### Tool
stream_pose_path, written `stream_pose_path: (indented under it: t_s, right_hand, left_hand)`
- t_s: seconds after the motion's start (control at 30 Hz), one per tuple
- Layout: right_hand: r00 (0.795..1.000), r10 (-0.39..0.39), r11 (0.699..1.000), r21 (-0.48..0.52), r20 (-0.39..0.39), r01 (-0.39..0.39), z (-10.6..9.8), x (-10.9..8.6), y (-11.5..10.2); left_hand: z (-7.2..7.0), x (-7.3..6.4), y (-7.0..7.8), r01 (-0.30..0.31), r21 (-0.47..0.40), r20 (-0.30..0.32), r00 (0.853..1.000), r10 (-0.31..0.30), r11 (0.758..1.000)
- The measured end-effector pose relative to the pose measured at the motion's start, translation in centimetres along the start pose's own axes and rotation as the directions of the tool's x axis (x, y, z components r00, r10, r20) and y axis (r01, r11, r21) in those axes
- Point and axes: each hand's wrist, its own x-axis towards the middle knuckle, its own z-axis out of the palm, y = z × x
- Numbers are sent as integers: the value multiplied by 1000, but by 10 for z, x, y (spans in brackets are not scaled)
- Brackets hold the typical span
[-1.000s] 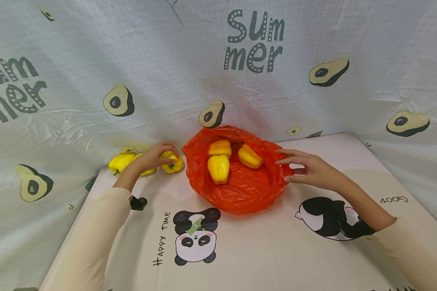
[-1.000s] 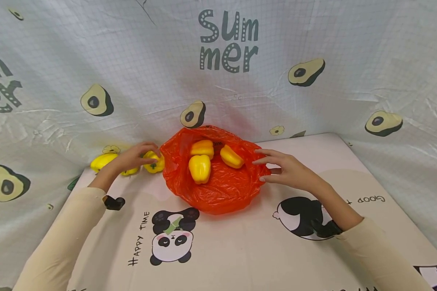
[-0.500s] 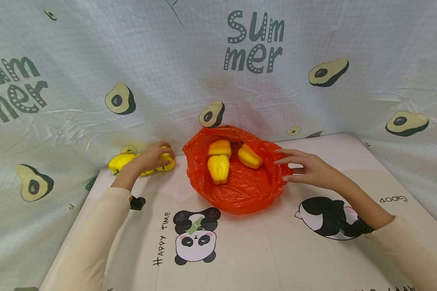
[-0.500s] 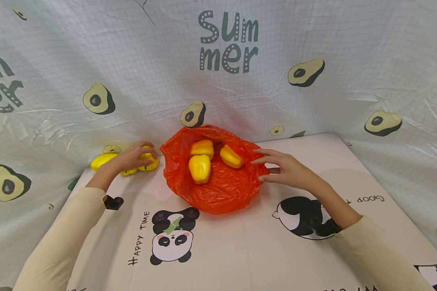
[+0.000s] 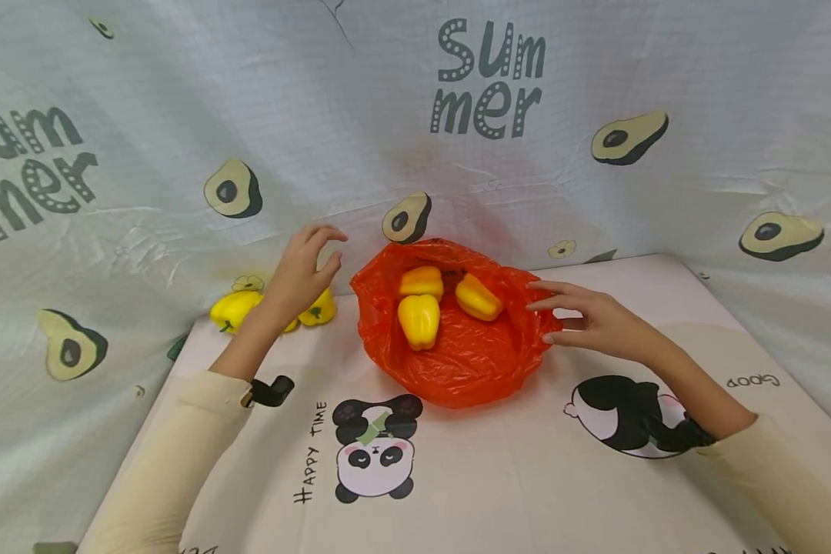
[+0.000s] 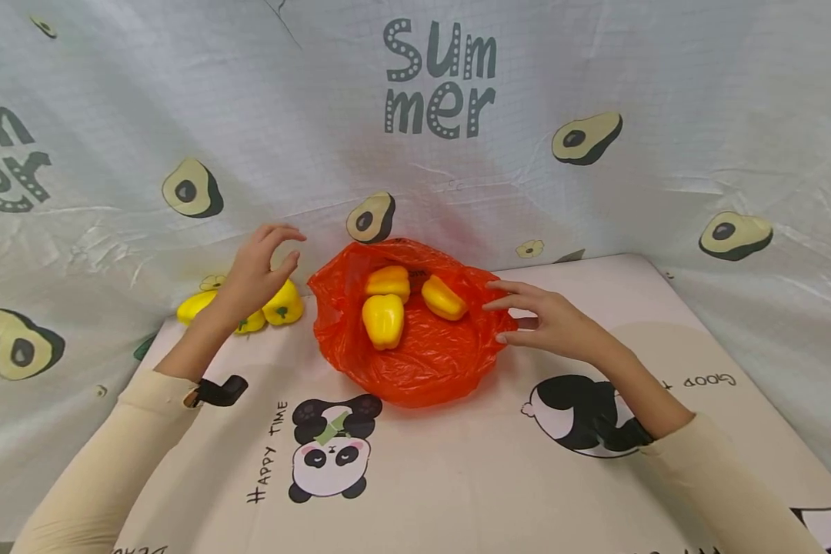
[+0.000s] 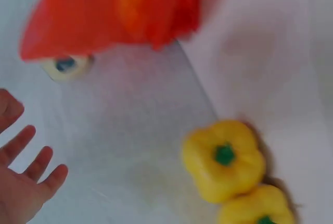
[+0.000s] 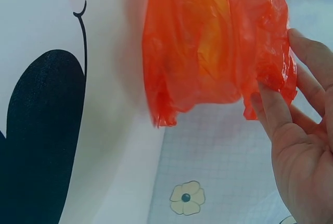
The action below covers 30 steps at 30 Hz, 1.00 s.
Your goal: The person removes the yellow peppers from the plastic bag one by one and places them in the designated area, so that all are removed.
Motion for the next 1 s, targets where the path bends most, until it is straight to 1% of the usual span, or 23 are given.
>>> stream_pose_path:
  t_s: [0.03,0.07,0.1,0.13,0.17,0.2,0.23,0.27,0.3,0.33,0.37,0.43,0.5,0.53,0.57,0.6,0.63,0.67,0.7,0.73,0.8,0.87,1.0]
  right_hand:
    - [1000,-3,1000,-1,-4,3,-1,0,0]
    - [1000,-6,1000,-1,-8,6,-1,-1,0]
    - [1000,-8,1000,-2,-13,8,-1,-1,-1]
    - [1000,-10,1000,-2,-18,10,-2,-1,-1]
    - [1000,-8,1000,-4,-23,8,-2,-2,-1]
    - [1000,-8,1000,-2,-28,8,-2,-2,-1]
    - [999,-10,1000,-3,-33,10,-2,-3,-1]
    - [999,-11,1000,-4,-38,11,-2,-3,-1]
    - [999,-13,1000,-3,-41,13,-2,-4,-1]
    - [999,-19,1000,-6,-44,18,-2,-4,-1]
    - [999,-25,1000,-10,-46,25,-2,-4,-1]
    - [998,-34,999,-19,-49,33,-2,-3,-2]
    - [998,-33,999,-26,-50,32,-2,-3,-3]
    - [998,-31,999,-32,-54,29,-3,-3,-3]
    - [998,-27,999,-32,-56,25,-3,-3,-3]
    - [998,-21,999,-31,-56,19,-3,-3,-3]
    - [998,-17,999,-30,-55,16,-3,-3,-2]
    - [998,-15,999,-29,-54,14,-3,-3,-2]
    - [998,-15,1000,-28,-54,13,-4,-3,-2]
    - [998,-18,999,-29,-53,16,-4,-3,-2]
    - [998,-27,999,-29,-52,25,-4,-3,-1]
    - [998,-45,999,-31,-54,43,-5,-2,-1]
    - [995,-77,997,-31,-63,75,-8,0,0]
  left_hand:
    - [0,2,10,-57,20,-35,998,57,998]
    - [0,5,21,-119,46,-51,991,121,992]
    - [1,7,31,-179,77,-48,982,183,981]
    - [3,10,41,-235,104,-27,971,239,966]
    - [5,13,51,-281,128,8,959,282,951]
    - [7,16,62,-316,143,60,949,311,938]
    - [9,19,71,-340,153,121,938,324,928]
    - [12,23,80,-352,150,189,927,323,924]
    - [15,26,89,-350,139,256,917,307,927]
    - [18,30,96,-337,124,325,902,283,933]
    - [23,34,103,-324,112,393,883,257,939]
    - [32,41,111,-288,100,515,834,198,952]
    - [45,48,115,-253,98,614,777,141,963]
    - [51,52,116,-242,97,657,744,121,965]
    - [58,55,116,-238,103,692,715,102,966]
    - [65,58,116,-232,111,720,689,83,966]
    - [71,61,115,-226,117,741,669,67,967]
    - [77,64,115,-219,122,756,652,52,968]
    - [83,67,114,-214,130,767,640,39,968]
    - [89,69,113,-207,135,773,634,28,969]
    - [100,74,111,-193,162,773,635,-3,968]
    - [111,78,108,-182,192,765,643,-31,964]
    - [131,86,103,-205,236,748,663,-42,950]
